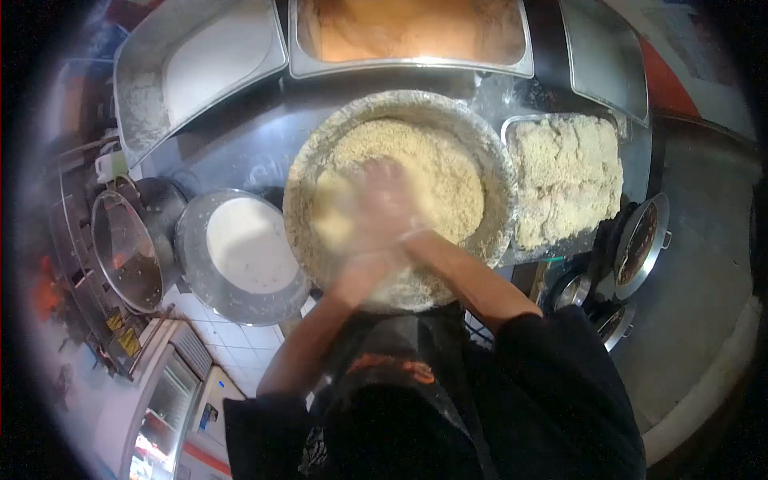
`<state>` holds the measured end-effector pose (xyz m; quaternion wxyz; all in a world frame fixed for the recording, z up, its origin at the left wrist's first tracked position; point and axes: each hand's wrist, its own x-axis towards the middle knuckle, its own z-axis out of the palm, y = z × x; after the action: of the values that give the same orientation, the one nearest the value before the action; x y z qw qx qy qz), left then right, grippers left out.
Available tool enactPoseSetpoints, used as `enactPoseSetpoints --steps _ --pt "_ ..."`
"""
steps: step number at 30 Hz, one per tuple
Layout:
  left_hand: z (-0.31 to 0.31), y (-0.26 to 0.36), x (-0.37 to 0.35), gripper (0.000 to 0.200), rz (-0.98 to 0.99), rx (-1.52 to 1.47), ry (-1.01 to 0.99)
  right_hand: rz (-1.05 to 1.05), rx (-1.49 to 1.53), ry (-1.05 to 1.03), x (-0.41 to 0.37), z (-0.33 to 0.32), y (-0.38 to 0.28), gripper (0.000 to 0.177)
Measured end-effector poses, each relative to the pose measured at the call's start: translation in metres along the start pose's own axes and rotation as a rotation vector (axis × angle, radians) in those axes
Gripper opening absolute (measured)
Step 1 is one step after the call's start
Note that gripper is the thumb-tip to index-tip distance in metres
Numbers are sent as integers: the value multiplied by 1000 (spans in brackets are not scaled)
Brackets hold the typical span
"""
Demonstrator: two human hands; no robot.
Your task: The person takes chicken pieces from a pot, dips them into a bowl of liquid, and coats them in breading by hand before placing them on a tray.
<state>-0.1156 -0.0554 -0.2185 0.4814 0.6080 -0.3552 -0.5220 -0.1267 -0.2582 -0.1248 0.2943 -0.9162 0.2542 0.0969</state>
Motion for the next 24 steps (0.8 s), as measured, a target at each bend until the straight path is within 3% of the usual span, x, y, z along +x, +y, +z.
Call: enactPoseSetpoints --steps 1,3,4,6,9,10,13,16,17,19,20,22,23,24 --pt "-10 -19 7 33 15 0 11 -12 -13 7 9 3 10 62" --pt "-33 13 3 35 0 22 -286 -128 -107 262 -5 24 13 61" --pt "-26 38 2 35 5 32 -289 -128 -106 273 -12 25 4 61" --pt "-7 71 47 32 82 -391 142 34 42 172 11 11 -1 62" --pt "-11 -95 20 47 215 8 -125 -22 43 110 1 -4 -11 63" --pt "-16 -61 30 51 118 902 -312 -82 37 175 3 4 -5 62" --pt "-18 85 67 52 -312 1027 -478 30 91 178 11 40 7 57" --pt "-12 155 79 54 -588 1175 -625 -20 100 244 14 9 5 54" --pt "-13 146 70 54 -578 1181 -628 -14 97 252 1 -6 3 54" --pt "-17 118 52 33 399 1206 -33 131 278 342 -32 -49 1 48" --pt "-16 140 50 33 419 1211 -21 123 265 360 -40 -66 6 48" --pt "-14 200 38 51 113 1111 -34 425 10 -78 -55 -86 13 38" --pt "-15 199 35 51 128 1112 -33 429 5 -66 -59 -81 16 38" --pt "-17 195 33 63 -37 1141 -166 438 -79 -8 -62 -71 21 34"
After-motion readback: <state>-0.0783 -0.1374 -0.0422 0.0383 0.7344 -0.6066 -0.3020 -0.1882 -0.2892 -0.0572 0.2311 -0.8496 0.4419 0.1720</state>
